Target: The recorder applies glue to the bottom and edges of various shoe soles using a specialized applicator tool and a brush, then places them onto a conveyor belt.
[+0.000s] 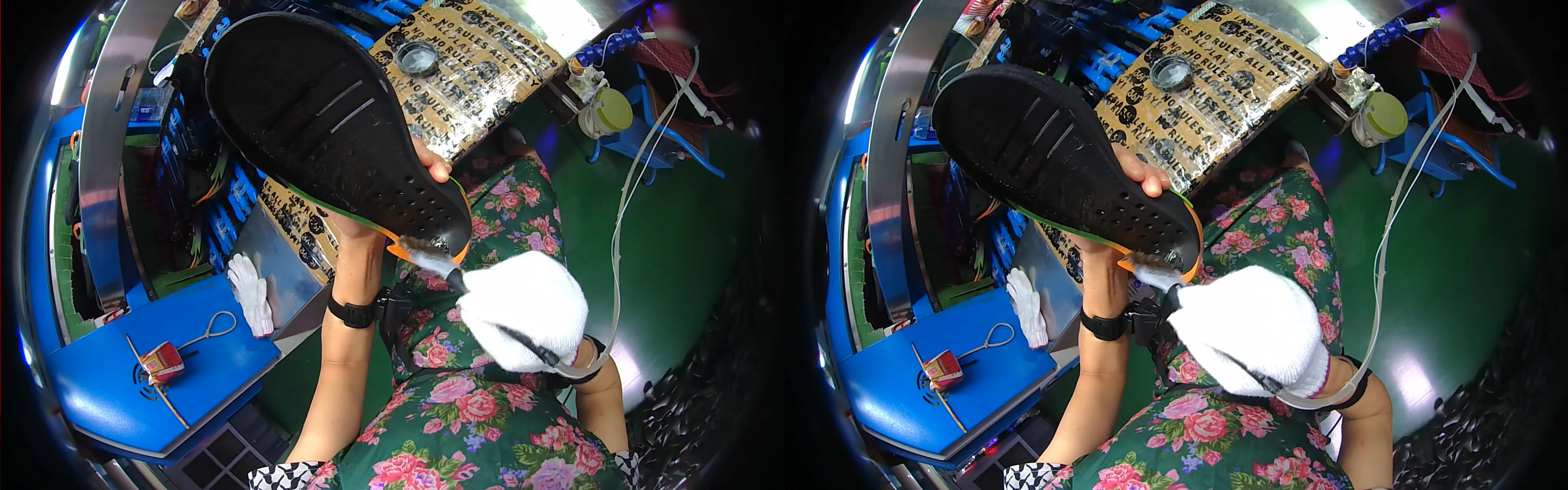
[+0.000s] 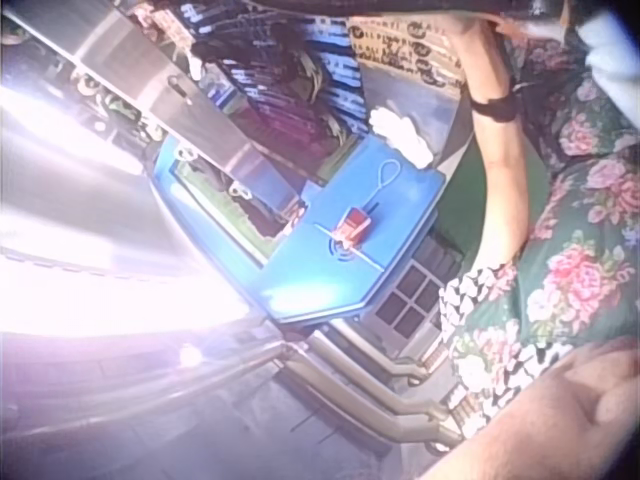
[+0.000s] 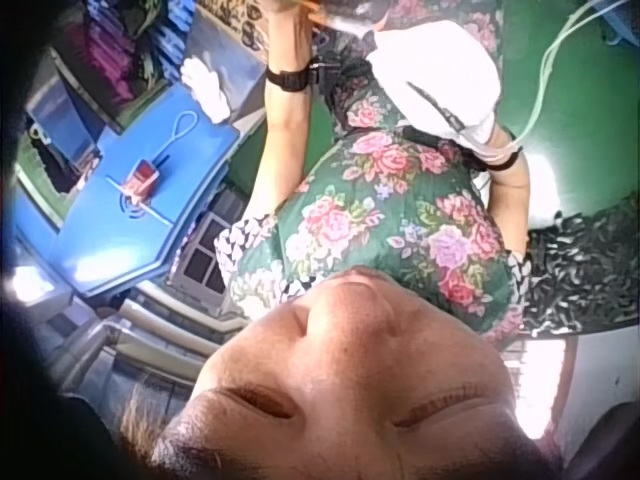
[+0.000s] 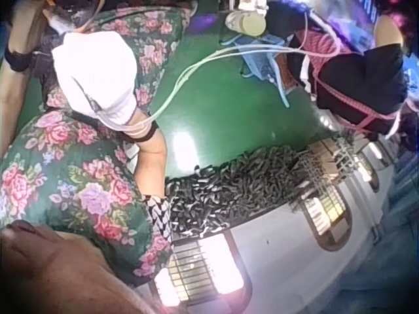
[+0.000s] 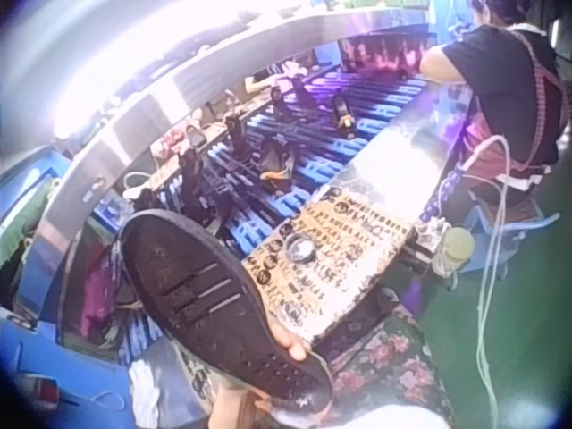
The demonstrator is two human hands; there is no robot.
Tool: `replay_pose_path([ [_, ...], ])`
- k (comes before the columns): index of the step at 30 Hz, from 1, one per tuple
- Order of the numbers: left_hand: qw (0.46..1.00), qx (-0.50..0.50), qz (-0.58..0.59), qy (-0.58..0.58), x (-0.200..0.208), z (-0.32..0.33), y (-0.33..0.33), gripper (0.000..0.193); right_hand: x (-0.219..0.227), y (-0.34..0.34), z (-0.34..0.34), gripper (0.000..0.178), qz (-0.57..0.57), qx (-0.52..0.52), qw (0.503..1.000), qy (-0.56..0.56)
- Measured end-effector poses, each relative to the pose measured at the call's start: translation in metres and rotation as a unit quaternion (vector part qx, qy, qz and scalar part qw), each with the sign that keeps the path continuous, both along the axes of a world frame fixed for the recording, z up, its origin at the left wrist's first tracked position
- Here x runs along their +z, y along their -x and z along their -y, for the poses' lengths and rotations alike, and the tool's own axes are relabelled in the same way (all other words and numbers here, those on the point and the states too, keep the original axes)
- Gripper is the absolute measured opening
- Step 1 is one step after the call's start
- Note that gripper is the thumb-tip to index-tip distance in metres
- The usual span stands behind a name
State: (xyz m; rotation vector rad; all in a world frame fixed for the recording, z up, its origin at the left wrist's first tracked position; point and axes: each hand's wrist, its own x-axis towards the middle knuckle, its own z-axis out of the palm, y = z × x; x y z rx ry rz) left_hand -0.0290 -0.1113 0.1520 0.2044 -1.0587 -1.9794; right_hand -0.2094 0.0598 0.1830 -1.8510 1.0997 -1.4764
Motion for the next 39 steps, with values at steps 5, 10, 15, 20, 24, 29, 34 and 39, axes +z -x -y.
replay_pose_path([
  [5,1.000,0.002,-0.004,0.016,0.003,-0.002,0.007,0.073,-0.002,0.002,0.004,0.030,-0.053,-0.073,0.996,0.006],
  [10,0.996,-0.008,0.083,0.006,0.001,0.001,0.005,0.107,-0.002,0.001,0.007,0.029,-0.035,-0.068,0.997,-0.009],
  [15,0.992,-0.009,0.110,-0.060,0.002,-0.001,0.004,0.122,-0.005,0.010,0.016,0.023,0.068,-0.005,0.997,-0.037],
  [20,0.984,-0.006,0.142,-0.105,0.002,0.009,0.000,0.137,-0.014,-0.001,0.011,0.032,0.002,-0.001,1.000,0.015],
  [24,0.966,0.031,0.240,-0.088,-0.005,0.011,-0.010,0.137,-0.006,0.014,0.015,0.026,0.059,0.086,0.995,-0.011],
  [29,0.980,-0.072,0.123,-0.136,0.004,0.010,0.002,0.136,-0.020,0.007,0.015,0.033,-0.057,0.048,0.996,0.039],
  [34,0.972,-0.147,0.133,-0.129,-0.004,0.017,-0.009,0.119,-0.006,0.015,0.021,0.028,0.097,0.158,0.981,-0.054],
  [39,0.949,-0.102,0.269,-0.126,-0.005,0.017,-0.003,0.119,-0.025,0.004,0.022,0.028,-0.062,0.103,0.993,0.022],
])
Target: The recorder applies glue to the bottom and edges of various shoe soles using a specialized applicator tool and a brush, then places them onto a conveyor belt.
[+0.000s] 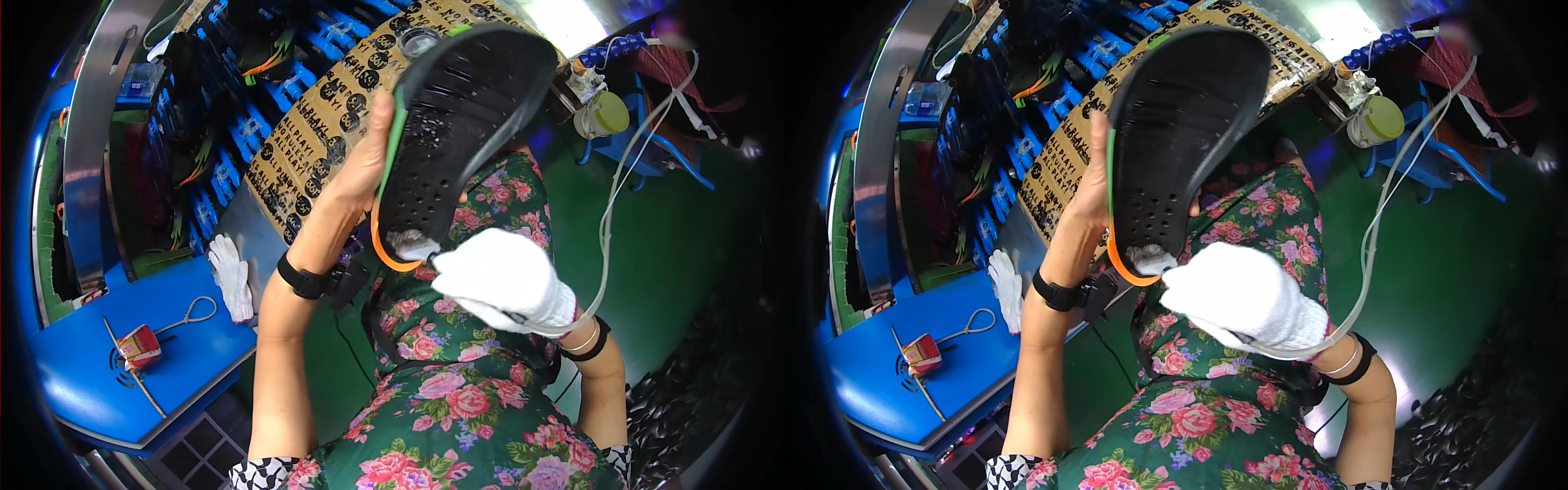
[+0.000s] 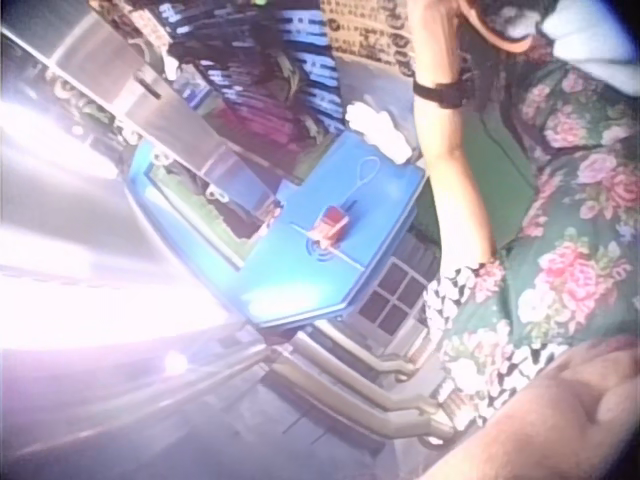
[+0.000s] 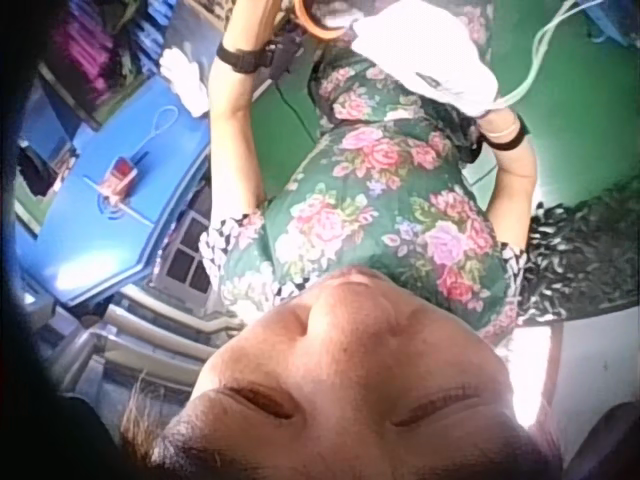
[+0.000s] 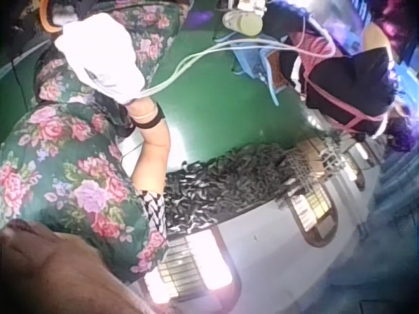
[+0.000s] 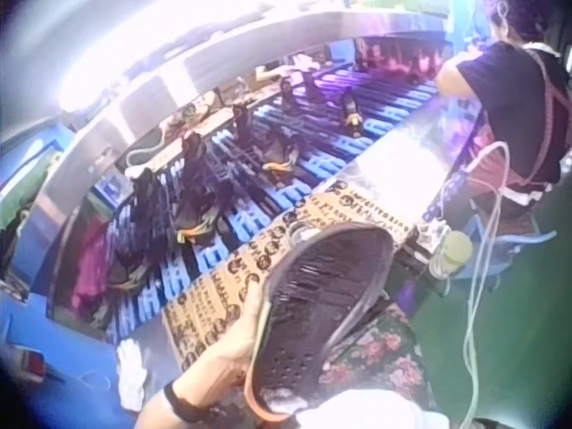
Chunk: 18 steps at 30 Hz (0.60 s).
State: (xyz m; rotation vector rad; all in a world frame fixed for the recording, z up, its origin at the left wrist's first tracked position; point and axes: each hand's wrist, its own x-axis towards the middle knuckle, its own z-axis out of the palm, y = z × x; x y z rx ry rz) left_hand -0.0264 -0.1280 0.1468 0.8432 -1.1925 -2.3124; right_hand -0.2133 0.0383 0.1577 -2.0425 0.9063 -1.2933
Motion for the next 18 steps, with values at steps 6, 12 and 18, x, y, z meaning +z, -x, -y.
replay_pose_path([
  [6,0.996,0.010,0.084,-0.015,0.016,-0.013,0.005,0.087,0.009,0.006,0.004,0.025,0.105,0.049,0.989,-0.092],
  [12,0.985,-0.042,0.164,-0.027,0.011,-0.011,0.006,0.085,0.002,0.003,0.004,0.027,0.023,0.084,0.996,-0.008],
  [18,0.983,-0.090,0.129,-0.091,0.002,-0.006,0.009,0.082,0.001,0.007,0.013,0.027,-0.005,0.060,0.998,0.011],
])
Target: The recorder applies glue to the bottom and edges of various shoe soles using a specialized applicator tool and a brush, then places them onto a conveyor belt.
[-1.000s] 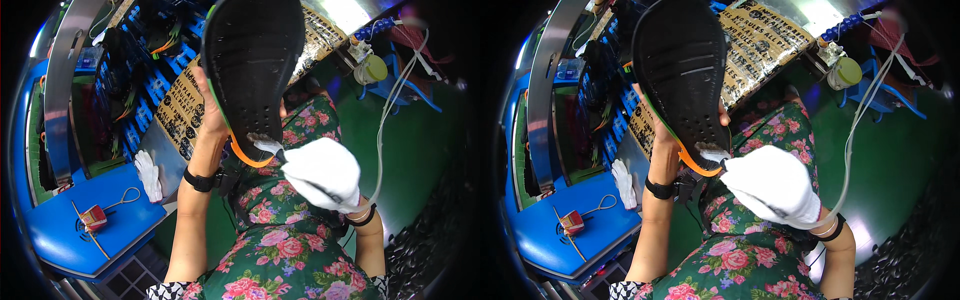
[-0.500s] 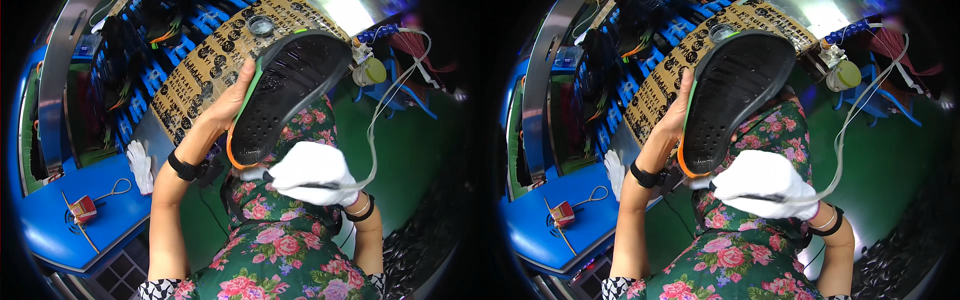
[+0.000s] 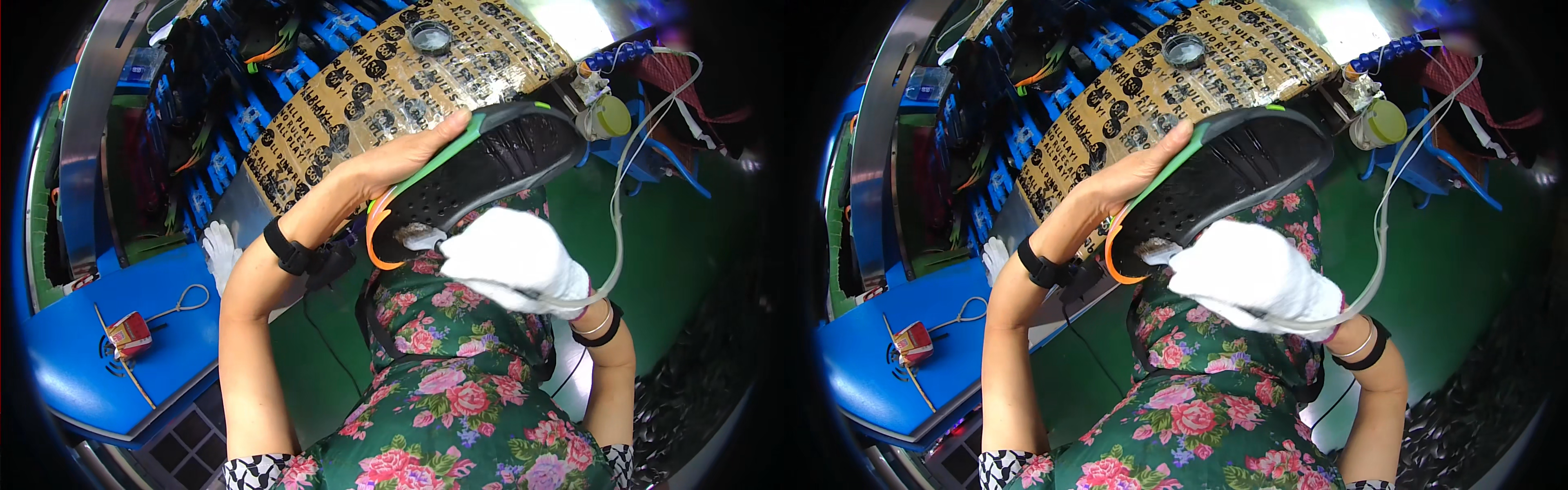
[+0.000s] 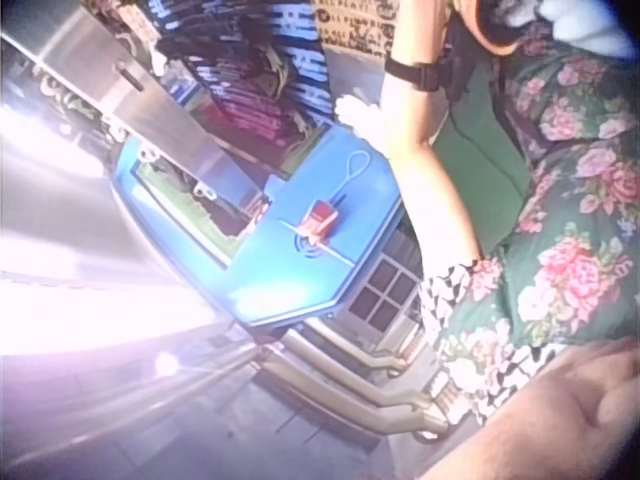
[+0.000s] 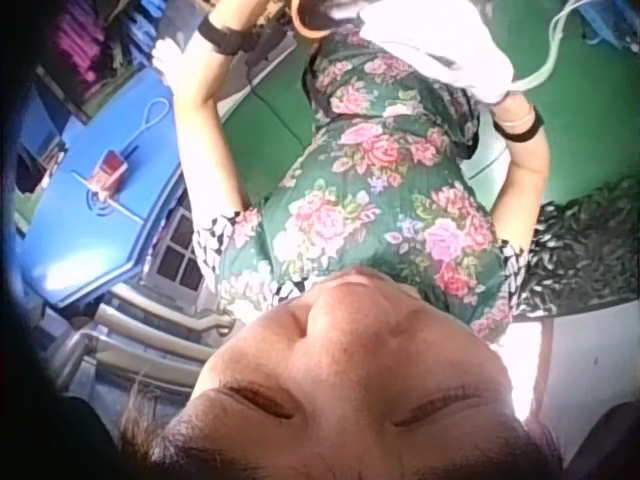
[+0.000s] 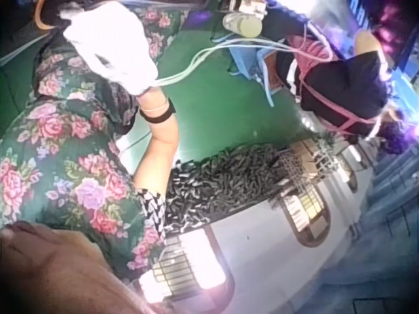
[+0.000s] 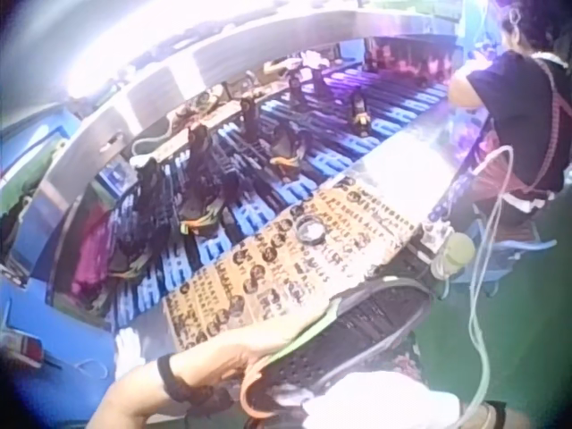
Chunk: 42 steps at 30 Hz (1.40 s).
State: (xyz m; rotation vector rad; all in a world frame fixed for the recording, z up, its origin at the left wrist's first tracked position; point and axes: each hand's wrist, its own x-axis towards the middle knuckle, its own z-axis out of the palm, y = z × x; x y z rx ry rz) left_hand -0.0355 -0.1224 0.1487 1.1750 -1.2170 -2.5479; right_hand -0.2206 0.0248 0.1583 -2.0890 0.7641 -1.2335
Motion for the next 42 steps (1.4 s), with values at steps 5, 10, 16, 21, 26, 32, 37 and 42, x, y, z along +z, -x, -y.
replay_pose_path([
  [5,0.998,-0.036,0.045,-0.015,0.004,0.010,-0.001,0.082,0.013,0.009,0.015,0.025,-0.009,0.022,1.000,0.000],
  [10,0.970,0.032,-0.055,-0.233,-0.022,0.016,-0.018,0.107,0.023,0.014,0.010,0.015,0.147,0.024,0.954,-0.260],
  [16,0.916,0.147,-0.244,-0.283,-0.053,-0.020,-0.022,0.099,0.012,0.021,0.016,0.019,0.195,-0.260,0.925,-0.198],
  [21,0.911,0.193,-0.314,-0.185,-0.058,-0.043,-0.015,0.055,0.030,0.026,0.025,0.020,0.063,-0.274,0.959,-0.043],
  [26,0.974,0.168,-0.140,-0.063,-0.046,-0.049,-0.017,0.047,0.039,0.036,0.025,0.020,0.020,-0.164,0.986,0.003],
  [32,0.955,0.235,-0.150,-0.101,-0.048,-0.064,-0.031,0.069,0.047,0.025,-0.004,0.022,0.036,-0.163,0.986,-0.006],
  [37,0.844,0.216,-0.448,-0.203,-0.020,-0.071,-0.018,0.095,0.056,0.015,0.000,0.026,0.009,-0.239,0.966,0.097],
  [42,0.857,0.229,-0.421,-0.189,-0.007,-0.082,-0.005,0.106,0.064,0.009,0.000,0.025,0.009,-0.273,0.959,0.079],
])
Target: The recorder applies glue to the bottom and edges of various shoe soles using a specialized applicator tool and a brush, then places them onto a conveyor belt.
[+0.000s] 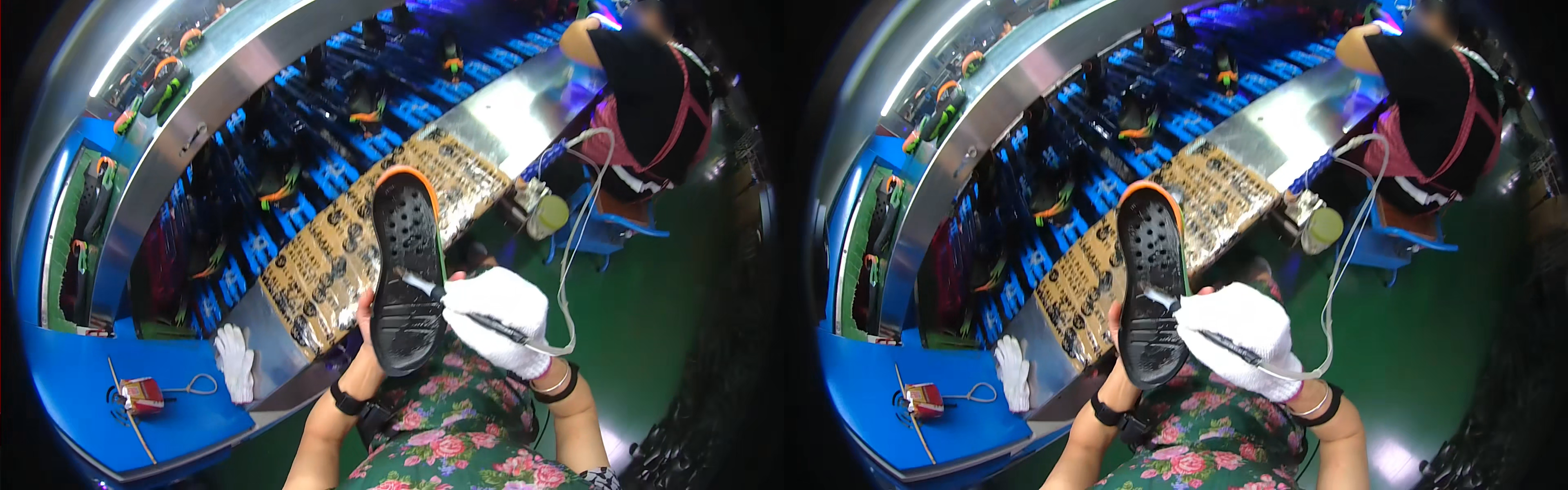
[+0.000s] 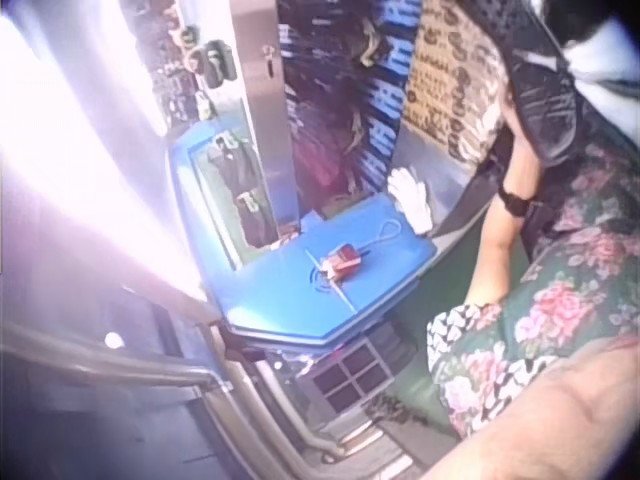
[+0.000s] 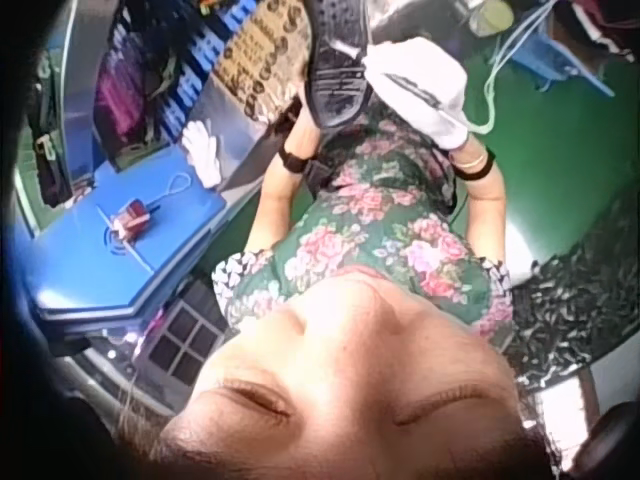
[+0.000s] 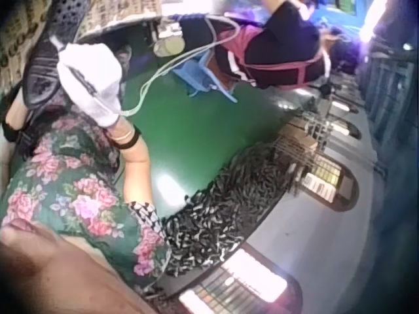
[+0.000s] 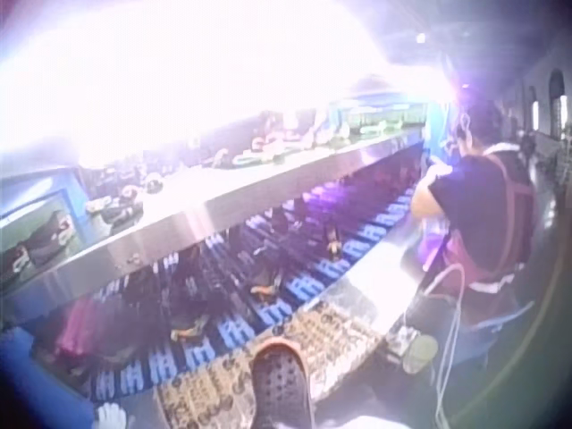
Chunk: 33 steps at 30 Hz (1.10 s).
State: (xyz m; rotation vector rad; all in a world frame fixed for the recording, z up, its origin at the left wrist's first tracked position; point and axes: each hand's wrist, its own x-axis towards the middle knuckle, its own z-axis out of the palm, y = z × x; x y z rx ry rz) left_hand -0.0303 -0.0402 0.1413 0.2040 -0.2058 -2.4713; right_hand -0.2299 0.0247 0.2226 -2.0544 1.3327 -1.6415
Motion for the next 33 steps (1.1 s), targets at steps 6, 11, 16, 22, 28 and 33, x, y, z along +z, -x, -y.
replay_pose_path([
  [6,1.000,0.025,-0.006,0.013,-0.006,-0.010,0.012,0.102,0.000,-0.005,0.004,0.033,0.010,0.056,0.997,-0.055],
  [11,0.973,0.036,-0.150,-0.170,-0.024,-0.024,0.007,0.097,-0.010,-0.014,0.016,0.040,-0.036,0.061,0.997,-0.006],
  [16,0.994,0.078,0.063,-0.038,-0.045,-0.032,0.003,0.081,-0.028,-0.040,0.007,0.037,-0.023,0.036,0.993,-0.111],
  [22,0.996,0.061,-0.064,-0.020,-0.061,-0.022,-0.009,0.077,-0.011,-0.020,0.022,0.038,0.040,0.057,0.995,-0.070],
  [28,0.987,0.061,0.091,0.114,-0.031,-0.006,0.007,0.099,-0.022,-0.033,0.020,0.029,0.051,0.066,0.995,-0.045],
  [33,0.980,0.088,0.142,0.104,-0.016,-0.001,0.008,0.109,-0.023,-0.028,0.023,0.030,0.076,0.024,0.997,-0.006],
])
